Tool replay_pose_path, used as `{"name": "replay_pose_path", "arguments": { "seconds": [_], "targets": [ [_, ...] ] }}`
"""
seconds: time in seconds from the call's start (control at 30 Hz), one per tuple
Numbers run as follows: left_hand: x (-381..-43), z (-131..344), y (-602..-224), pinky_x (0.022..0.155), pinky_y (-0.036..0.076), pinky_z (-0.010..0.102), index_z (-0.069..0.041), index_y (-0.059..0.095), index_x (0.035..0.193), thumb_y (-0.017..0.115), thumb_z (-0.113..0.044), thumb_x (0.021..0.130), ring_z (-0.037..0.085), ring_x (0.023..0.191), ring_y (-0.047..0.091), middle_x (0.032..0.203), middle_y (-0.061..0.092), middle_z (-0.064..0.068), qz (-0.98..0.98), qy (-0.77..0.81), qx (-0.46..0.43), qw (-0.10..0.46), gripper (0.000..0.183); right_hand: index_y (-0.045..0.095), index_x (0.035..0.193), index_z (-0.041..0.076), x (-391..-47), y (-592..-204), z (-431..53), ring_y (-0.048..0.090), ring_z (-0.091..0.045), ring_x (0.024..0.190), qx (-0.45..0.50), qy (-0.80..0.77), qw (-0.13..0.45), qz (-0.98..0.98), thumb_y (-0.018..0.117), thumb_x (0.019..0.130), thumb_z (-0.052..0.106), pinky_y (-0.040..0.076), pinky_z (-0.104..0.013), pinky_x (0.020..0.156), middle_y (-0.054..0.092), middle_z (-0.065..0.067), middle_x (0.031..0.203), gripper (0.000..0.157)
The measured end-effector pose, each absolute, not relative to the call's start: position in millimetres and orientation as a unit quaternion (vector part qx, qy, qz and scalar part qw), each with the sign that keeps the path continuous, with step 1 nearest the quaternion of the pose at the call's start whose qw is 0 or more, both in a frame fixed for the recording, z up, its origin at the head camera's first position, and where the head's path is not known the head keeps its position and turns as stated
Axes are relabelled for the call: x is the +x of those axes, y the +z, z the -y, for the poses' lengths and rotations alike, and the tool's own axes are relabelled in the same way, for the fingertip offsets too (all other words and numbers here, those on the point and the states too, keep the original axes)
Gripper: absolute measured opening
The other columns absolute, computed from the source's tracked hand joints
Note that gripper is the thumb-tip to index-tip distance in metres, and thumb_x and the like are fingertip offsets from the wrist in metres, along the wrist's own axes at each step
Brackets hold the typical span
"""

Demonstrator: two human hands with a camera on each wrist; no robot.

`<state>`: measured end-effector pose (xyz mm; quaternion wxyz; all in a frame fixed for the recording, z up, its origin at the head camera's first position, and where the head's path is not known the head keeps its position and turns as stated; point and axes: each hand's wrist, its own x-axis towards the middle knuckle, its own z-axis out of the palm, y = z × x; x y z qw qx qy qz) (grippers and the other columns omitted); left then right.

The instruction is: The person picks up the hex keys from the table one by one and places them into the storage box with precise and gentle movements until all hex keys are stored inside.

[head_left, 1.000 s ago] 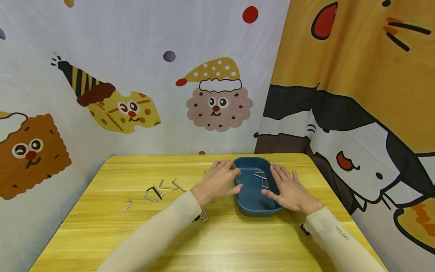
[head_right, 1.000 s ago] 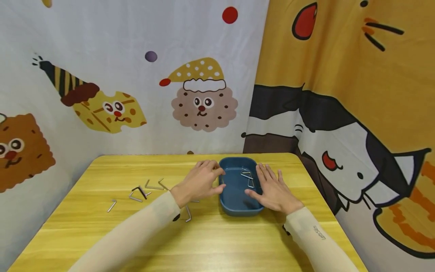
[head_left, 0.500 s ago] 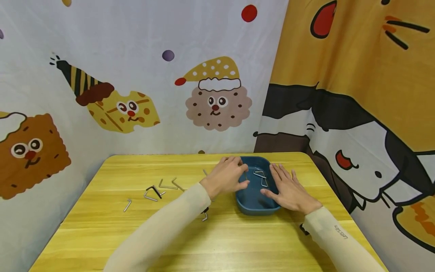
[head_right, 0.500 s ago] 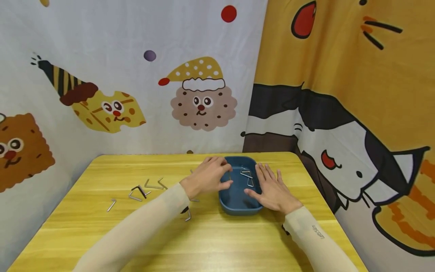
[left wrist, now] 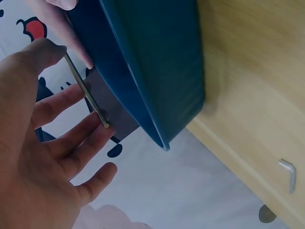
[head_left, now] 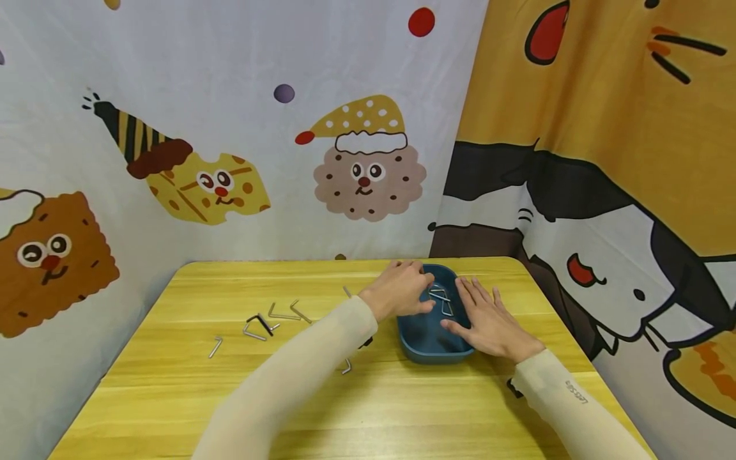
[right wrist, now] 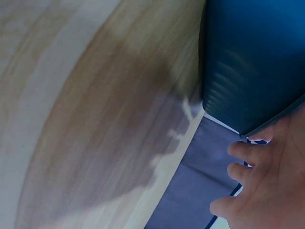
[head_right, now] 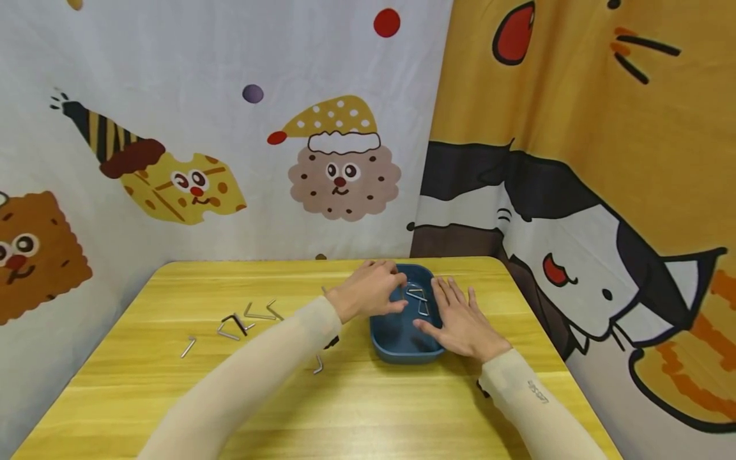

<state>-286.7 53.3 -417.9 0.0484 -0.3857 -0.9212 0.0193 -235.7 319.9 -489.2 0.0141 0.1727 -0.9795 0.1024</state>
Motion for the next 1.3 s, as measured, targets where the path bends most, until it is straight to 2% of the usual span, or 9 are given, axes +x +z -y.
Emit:
{"name": "replay_pose_path", "arguments": {
  "seconds": [0.27, 0.4, 0.57, 0.7, 0.83, 1.0, 1.3],
  "targets": [
    [-292, -69, -419, 0.122, 0.059, 0.053, -0.027, 0.075, 0.155, 0.072, -0.062, 0.112, 0.024, 0.14, 0.071, 0.147, 0.075, 0.0, 0.925, 0.019, -0.377, 0.03, 0.056, 0.022, 0.185, 0.0, -236, -491, -320, 0.02, -0.057, 0.179, 0.175, 0.108, 0.016, 0.979, 0.059, 0.113, 0.075, 0.013, -0.09, 0.137, 0.027, -0.027, 0.192, 0.11],
    [-294, -76, -419, 0.124, 0.058, 0.054, -0.027, 0.075, 0.156, 0.073, -0.061, 0.112, 0.025, 0.142, 0.071, 0.148, 0.075, 0.0, 0.927, 0.012, -0.374, 0.017, 0.055, 0.022, 0.185, 0.001, -236, -491, -321, 0.019, -0.056, 0.18, 0.173, 0.11, 0.012, 0.979, 0.059, 0.113, 0.075, 0.012, -0.09, 0.137, 0.026, -0.026, 0.192, 0.11],
    [-294, -83, -420, 0.126, 0.057, 0.056, -0.028, 0.079, 0.149, 0.074, -0.06, 0.112, 0.025, 0.141, 0.07, 0.146, 0.075, 0.0, 0.927, 0.011, -0.374, 0.0, 0.049, 0.022, 0.185, 0.0, -236, -490, -322, 0.019, -0.057, 0.179, 0.176, 0.109, 0.011, 0.978, 0.059, 0.113, 0.073, 0.012, -0.09, 0.137, 0.026, -0.026, 0.192, 0.109],
    [-292, -89, -422, 0.131, 0.054, 0.059, -0.027, 0.077, 0.152, 0.075, -0.057, 0.112, 0.026, 0.144, 0.07, 0.15, 0.075, 0.002, 0.929, 0.012, -0.371, -0.011, 0.05, 0.021, 0.185, 0.001, -236, -490, -322, 0.018, -0.057, 0.179, 0.177, 0.107, 0.009, 0.978, 0.058, 0.114, 0.073, 0.012, -0.09, 0.137, 0.025, -0.026, 0.193, 0.108],
    [-290, -93, -423, 0.131, 0.054, 0.058, -0.029, 0.075, 0.156, 0.075, -0.057, 0.113, 0.025, 0.146, 0.068, 0.155, 0.074, 0.001, 0.933, 0.017, -0.359, -0.02, 0.051, 0.021, 0.185, 0.001, -236, -490, -322, 0.019, -0.056, 0.179, 0.178, 0.105, 0.008, 0.978, 0.058, 0.114, 0.073, 0.013, -0.09, 0.137, 0.025, -0.025, 0.193, 0.108],
    [-287, -92, -424, 0.129, 0.055, 0.056, -0.032, 0.074, 0.157, 0.07, -0.06, 0.115, 0.024, 0.148, 0.067, 0.158, 0.071, 0.0, 0.937, 0.025, -0.348, -0.023, 0.05, 0.022, 0.185, 0.001, -237, -489, -321, 0.019, -0.056, 0.18, 0.179, 0.103, 0.007, 0.978, 0.058, 0.114, 0.074, 0.013, -0.09, 0.137, 0.025, -0.025, 0.193, 0.108],
    [-289, -83, -428, 0.13, 0.054, 0.056, -0.029, 0.071, 0.16, 0.069, -0.059, 0.116, 0.025, 0.147, 0.067, 0.159, 0.069, 0.002, 0.937, 0.014, -0.348, -0.011, 0.053, 0.022, 0.185, 0.001, -236, -490, -321, 0.02, -0.057, 0.179, 0.174, 0.103, 0.007, 0.979, 0.059, 0.113, 0.074, 0.013, -0.09, 0.137, 0.026, -0.026, 0.192, 0.109]
  ]
}}
